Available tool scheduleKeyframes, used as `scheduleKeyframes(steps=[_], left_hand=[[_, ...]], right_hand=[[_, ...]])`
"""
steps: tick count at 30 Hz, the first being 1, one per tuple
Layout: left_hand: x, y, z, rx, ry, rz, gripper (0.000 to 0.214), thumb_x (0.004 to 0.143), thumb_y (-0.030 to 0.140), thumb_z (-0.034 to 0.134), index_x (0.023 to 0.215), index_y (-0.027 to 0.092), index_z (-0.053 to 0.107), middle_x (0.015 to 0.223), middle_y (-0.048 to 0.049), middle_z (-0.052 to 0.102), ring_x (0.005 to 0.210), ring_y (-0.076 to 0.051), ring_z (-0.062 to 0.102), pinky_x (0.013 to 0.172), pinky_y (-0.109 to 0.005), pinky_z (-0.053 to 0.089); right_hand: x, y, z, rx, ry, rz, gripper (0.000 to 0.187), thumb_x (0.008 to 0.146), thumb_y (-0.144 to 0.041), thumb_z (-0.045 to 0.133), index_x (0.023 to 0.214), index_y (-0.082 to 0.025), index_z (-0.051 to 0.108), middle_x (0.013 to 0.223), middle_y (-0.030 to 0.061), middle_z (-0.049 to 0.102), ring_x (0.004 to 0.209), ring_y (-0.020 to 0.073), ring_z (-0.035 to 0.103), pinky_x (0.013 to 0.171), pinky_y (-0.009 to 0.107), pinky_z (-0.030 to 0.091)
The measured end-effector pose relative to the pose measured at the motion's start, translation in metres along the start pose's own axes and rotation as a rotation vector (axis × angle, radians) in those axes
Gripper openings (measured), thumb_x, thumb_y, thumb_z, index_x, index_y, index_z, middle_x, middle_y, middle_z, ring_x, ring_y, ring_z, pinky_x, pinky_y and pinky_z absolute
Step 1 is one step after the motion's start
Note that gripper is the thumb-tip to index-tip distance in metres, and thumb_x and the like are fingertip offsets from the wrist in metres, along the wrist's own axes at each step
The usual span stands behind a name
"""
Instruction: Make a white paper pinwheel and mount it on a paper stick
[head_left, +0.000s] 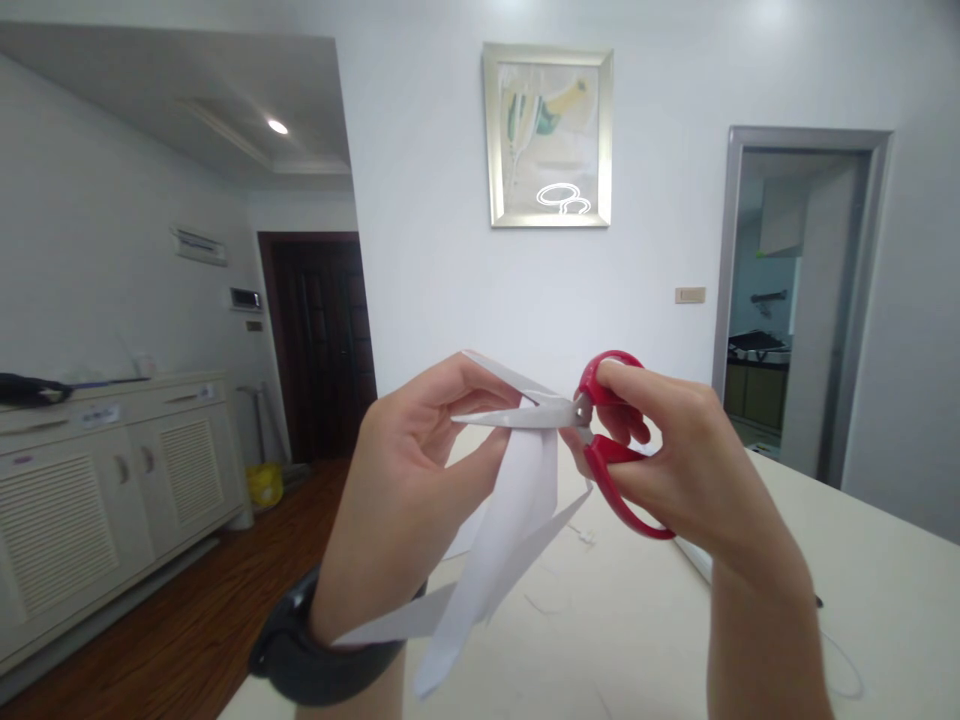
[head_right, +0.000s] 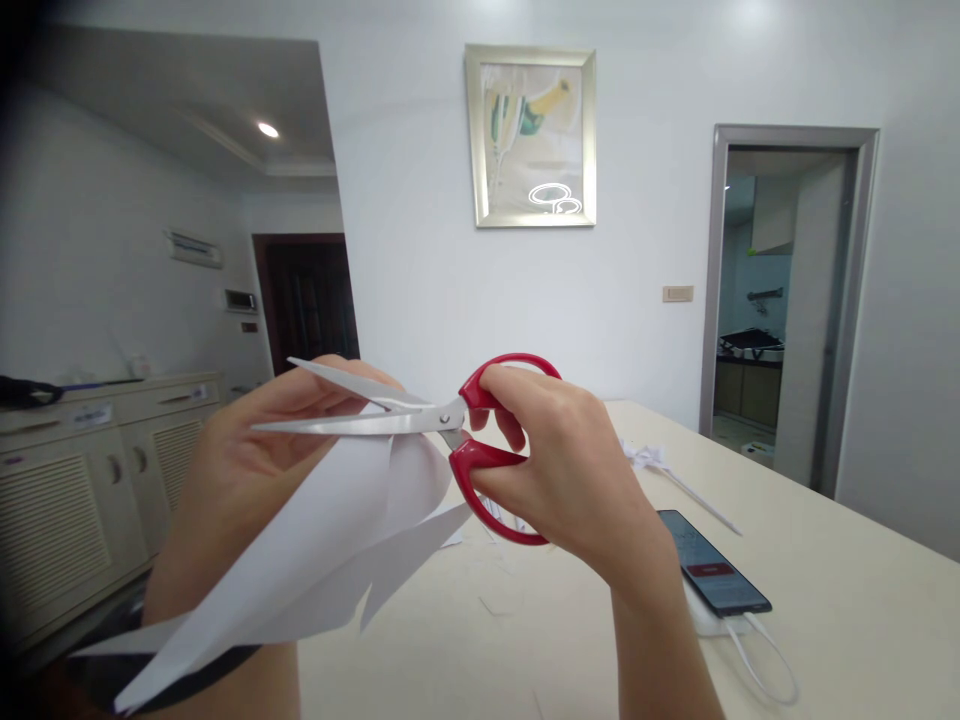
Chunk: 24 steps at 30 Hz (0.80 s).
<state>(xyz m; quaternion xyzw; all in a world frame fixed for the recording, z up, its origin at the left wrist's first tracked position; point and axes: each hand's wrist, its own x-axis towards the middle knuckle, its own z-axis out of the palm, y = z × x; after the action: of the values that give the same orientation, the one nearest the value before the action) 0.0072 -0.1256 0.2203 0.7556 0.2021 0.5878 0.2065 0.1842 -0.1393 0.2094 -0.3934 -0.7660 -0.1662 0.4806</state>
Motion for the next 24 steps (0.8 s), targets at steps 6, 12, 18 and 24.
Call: scheduleKeyframes(steps=[6,12,18,24], left_hand=[[0.0003,0.0001,0.0,0.02,0.013,-0.011,0.032,0.06,0.026,0.059,0.079,0.051,0.065,0.08,0.0089,0.066,0.076,-0.031,0.058,0.052,-0.041,0.042],[0.0005,0.001,0.0004,0.029,0.01,0.005,0.034,0.061,0.023,0.056,0.078,0.051,0.064,0.081,0.0098,0.066,0.074,-0.029,0.058,0.05,-0.041,0.042],[0.0006,-0.0015,-0.0005,0.011,-0.003,0.001,0.039,0.057,0.019,0.054,0.08,0.05,0.065,0.08,0.0082,0.066,0.084,-0.032,0.058,0.05,-0.041,0.044],[-0.0003,-0.0028,0.0001,0.009,0.006,-0.006,0.032,0.059,0.024,0.057,0.077,0.049,0.066,0.075,0.006,0.065,0.076,-0.031,0.059,0.052,-0.042,0.044]], right_hand=[[-0.0005,-0.0004,-0.0004,-0.045,0.002,0.005,0.022,0.066,-0.01,0.058,0.075,-0.022,0.041,0.066,-0.0061,0.046,0.057,0.0092,0.036,0.05,0.021,0.033],[-0.0007,-0.0002,-0.0005,-0.06,0.005,0.006,0.021,0.067,-0.011,0.058,0.074,-0.022,0.041,0.065,-0.0059,0.046,0.057,0.0094,0.035,0.05,0.021,0.033],[-0.0004,0.0002,-0.0016,-0.071,0.013,-0.005,0.022,0.065,-0.01,0.058,0.073,-0.021,0.04,0.063,-0.0052,0.045,0.055,0.0091,0.034,0.048,0.02,0.032],[0.0,0.0001,-0.0004,-0.075,0.042,-0.026,0.021,0.065,-0.009,0.056,0.072,-0.02,0.04,0.062,-0.0047,0.044,0.054,0.0089,0.033,0.047,0.02,0.03]])
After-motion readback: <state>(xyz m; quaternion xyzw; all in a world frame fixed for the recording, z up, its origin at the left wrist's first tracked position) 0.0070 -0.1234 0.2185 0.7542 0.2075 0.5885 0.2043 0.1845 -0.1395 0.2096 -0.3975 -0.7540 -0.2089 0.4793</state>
